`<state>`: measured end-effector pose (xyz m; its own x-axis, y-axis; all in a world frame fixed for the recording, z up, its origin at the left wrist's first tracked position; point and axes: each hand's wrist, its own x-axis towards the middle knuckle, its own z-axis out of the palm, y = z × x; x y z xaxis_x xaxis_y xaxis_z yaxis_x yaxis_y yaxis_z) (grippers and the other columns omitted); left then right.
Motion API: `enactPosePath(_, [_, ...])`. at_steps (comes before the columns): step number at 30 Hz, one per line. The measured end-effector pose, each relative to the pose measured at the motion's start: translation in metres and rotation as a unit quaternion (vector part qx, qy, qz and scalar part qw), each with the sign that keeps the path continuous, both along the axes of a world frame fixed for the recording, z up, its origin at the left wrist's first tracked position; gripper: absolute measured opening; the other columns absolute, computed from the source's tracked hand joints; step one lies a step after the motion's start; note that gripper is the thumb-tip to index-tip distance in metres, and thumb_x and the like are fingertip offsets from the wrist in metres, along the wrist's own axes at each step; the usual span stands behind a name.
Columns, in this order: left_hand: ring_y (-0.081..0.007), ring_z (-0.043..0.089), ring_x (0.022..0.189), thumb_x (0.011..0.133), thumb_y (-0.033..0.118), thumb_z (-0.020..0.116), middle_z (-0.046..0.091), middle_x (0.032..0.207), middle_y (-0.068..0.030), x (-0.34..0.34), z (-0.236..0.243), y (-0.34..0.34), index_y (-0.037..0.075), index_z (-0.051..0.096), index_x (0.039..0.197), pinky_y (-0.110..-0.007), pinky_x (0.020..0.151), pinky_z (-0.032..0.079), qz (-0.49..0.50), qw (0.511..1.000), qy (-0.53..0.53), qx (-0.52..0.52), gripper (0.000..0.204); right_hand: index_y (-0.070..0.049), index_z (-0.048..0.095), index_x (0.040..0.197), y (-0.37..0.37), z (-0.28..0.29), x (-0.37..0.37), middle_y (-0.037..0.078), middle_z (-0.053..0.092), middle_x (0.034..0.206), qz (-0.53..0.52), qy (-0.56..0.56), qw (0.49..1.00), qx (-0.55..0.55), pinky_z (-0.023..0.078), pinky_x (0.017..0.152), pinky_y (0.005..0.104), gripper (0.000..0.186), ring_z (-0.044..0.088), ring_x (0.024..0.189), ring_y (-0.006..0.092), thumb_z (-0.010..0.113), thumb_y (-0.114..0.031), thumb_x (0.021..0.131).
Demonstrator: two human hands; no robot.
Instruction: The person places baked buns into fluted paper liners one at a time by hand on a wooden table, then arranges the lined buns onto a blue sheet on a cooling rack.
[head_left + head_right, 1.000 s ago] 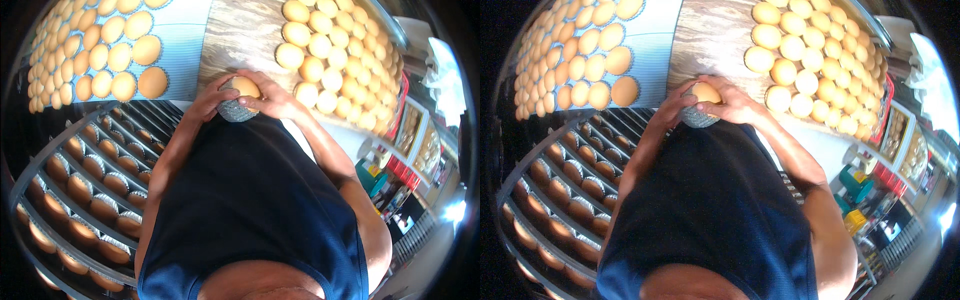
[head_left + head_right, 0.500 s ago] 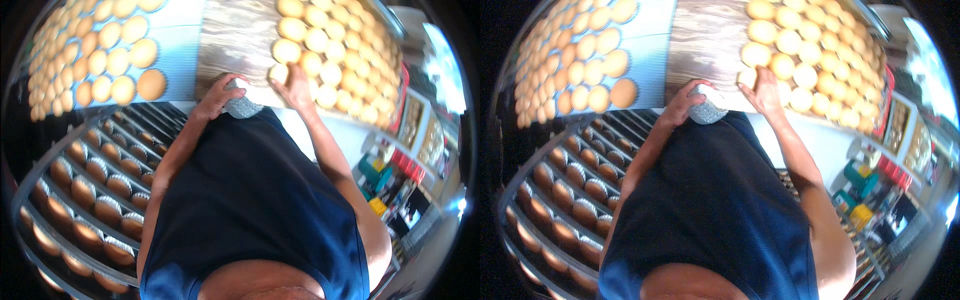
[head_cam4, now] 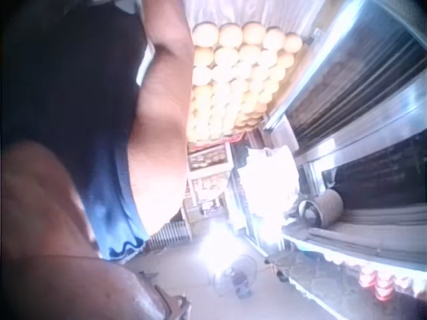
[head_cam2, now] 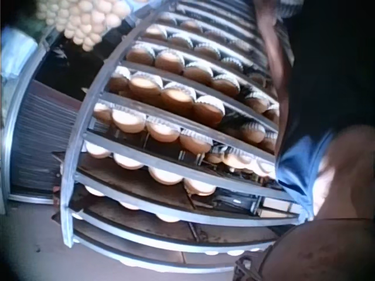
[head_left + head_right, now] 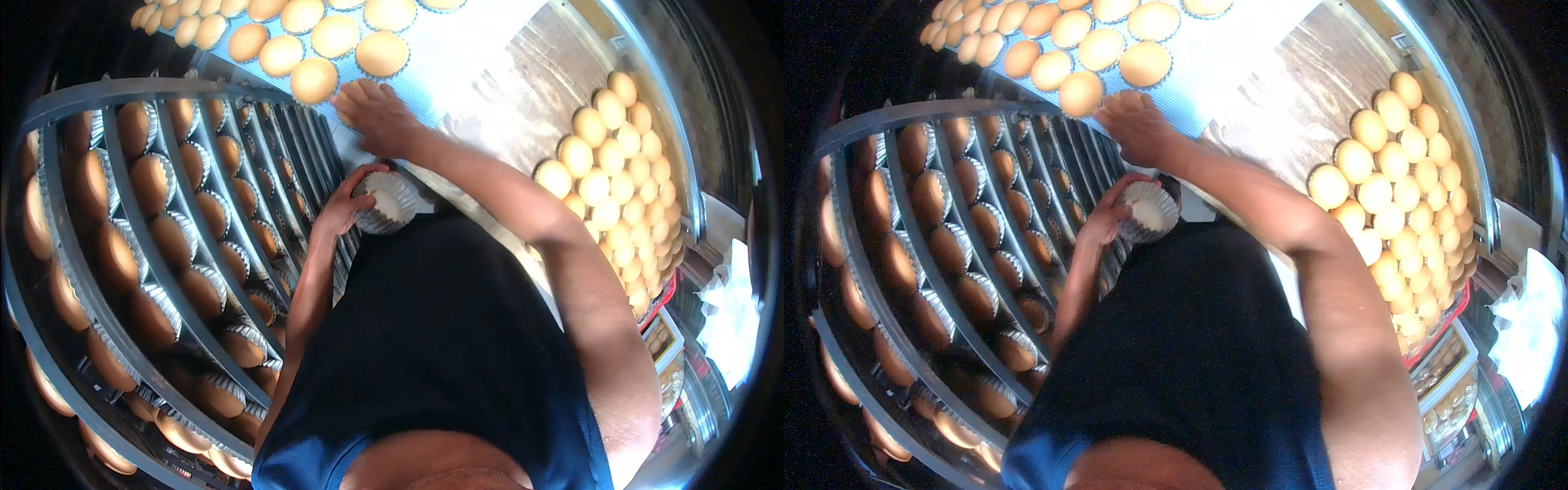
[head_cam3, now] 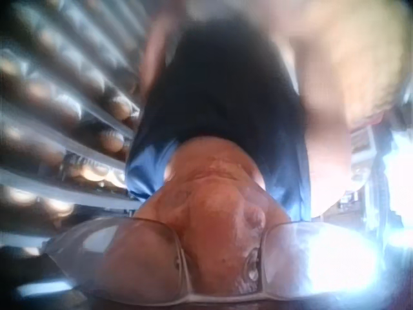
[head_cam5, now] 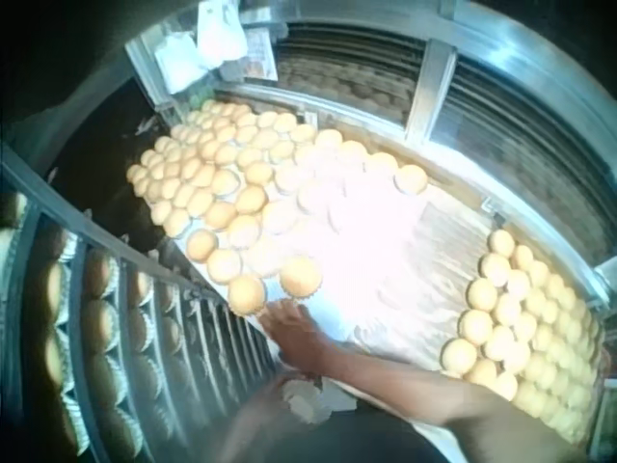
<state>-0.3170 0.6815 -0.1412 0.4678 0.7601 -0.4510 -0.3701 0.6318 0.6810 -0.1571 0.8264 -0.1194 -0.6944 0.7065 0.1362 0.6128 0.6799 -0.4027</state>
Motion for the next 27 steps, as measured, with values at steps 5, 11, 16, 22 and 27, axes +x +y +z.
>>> enactPosePath(5, [-0.0224, 0.061, 0.125, 0.080, 0.037, 0.082, 0.060, 0.140, -0.0140, 0.003, -0.014, -0.008, 0.004, 0.049, 0.146, -0.036, 0.106, 0.050, 0.015, 0.996, -0.093, -0.005, 0.080, -0.016, 0.060, 0.128, 0.001, -0.015, -0.003, 0.011, 0.055, 0.120, -0.041, -0.088, 0.995, -0.006, 0.051, 0.081, 0.0503, 0.048, 0.054, 0.114, 0.0363, 0.073, -0.032, 0.085])
enactPosePath(11, [-0.0252, 0.060, 0.127, 0.087, 0.041, 0.076, 0.058, 0.141, -0.0141, 0.042, -0.031, 0.026, 0.002, 0.044, 0.149, -0.040, 0.108, 0.050, 0.012, 0.985, -0.165, -0.049, 0.080, -0.008, 0.055, 0.142, -0.009, 0.050, 0.101, 0.021, 0.056, 0.137, -0.072, 0.048, 0.930, -0.357, 0.046, 0.107, 0.0454, 0.080, 0.054, 0.129, 0.0406, 0.082, -0.050, 0.079])
enactPosePath(16, [-0.0234, 0.060, 0.126, 0.092, 0.036, 0.070, 0.057, 0.141, -0.0134, 0.099, -0.032, 0.065, 0.000, 0.038, 0.153, -0.039, 0.106, 0.051, -0.083, 0.978, -0.183, -0.056, 0.077, -0.006, 0.048, 0.151, -0.032, 0.080, 0.157, 0.024, 0.055, 0.142, -0.081, 0.013, 0.907, -0.413, 0.043, 0.112, 0.0424, 0.087, 0.052, 0.134, 0.0395, 0.078, -0.056, 0.086])
enactPosePath(22, [-0.0217, 0.061, 0.123, 0.085, 0.031, 0.076, 0.058, 0.139, -0.0131, 0.158, -0.013, 0.101, -0.001, 0.042, 0.152, -0.036, 0.104, 0.052, -0.183, 0.978, -0.085, -0.050, 0.081, -0.003, 0.056, 0.144, -0.039, 0.067, 0.231, 0.019, 0.057, 0.141, -0.164, 0.172, 0.833, -0.500, 0.058, 0.098, 0.0365, 0.070, 0.062, 0.125, 0.0295, 0.082, -0.038, 0.089])
enactPosePath(27, [-0.0228, 0.063, 0.121, 0.081, 0.029, 0.081, 0.058, 0.139, -0.0139, 0.200, -0.016, 0.130, 0.000, 0.045, 0.150, -0.037, 0.102, 0.054, -0.184, 0.982, -0.027, -0.035, 0.083, -0.005, 0.067, 0.129, -0.019, 0.051, 0.277, 0.018, 0.064, 0.136, -0.237, 0.247, 0.799, -0.495, 0.053, 0.101, 0.0370, 0.063, 0.065, 0.121, 0.0299, 0.087, -0.034, 0.077])
